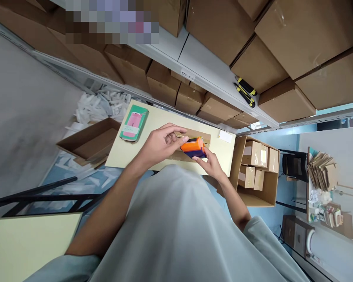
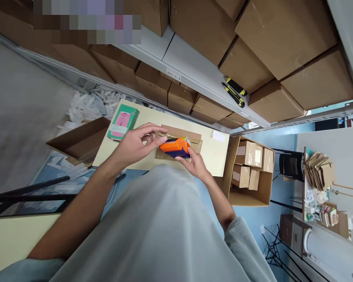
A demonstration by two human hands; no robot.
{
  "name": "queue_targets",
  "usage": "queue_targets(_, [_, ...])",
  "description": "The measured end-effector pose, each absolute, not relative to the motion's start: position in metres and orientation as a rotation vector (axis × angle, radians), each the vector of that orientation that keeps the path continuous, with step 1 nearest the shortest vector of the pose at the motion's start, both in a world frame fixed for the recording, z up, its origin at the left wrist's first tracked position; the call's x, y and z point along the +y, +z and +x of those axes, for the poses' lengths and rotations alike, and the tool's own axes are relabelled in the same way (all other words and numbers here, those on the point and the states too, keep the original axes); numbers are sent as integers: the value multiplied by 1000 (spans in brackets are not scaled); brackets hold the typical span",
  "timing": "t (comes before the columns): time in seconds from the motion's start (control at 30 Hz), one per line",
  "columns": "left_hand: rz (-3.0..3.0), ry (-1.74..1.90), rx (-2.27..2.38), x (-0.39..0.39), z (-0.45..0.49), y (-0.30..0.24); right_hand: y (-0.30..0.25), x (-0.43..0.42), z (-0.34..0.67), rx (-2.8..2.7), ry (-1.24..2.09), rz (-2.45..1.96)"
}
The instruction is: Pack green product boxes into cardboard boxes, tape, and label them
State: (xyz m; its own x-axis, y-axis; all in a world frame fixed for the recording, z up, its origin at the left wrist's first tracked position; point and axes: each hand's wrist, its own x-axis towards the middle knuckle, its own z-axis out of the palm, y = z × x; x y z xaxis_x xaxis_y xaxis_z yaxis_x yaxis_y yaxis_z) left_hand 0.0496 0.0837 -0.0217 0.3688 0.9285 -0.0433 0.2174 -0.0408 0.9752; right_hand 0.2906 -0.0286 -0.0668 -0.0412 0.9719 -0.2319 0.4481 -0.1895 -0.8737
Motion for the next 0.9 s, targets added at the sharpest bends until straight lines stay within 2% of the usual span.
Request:
queue_targets(0.37, [1419,755,1061,80,50,-48,-56,-26,303,-1679,1251,-1738])
queue_targets(0.67, [1170,821,1314,53,46,-100,-90,-26,280,-1471,1486,-1800])
queue_targets(0.9, [1015,855,1431,36,47,-120,-77,-11,294,-1590,1636,-1808])
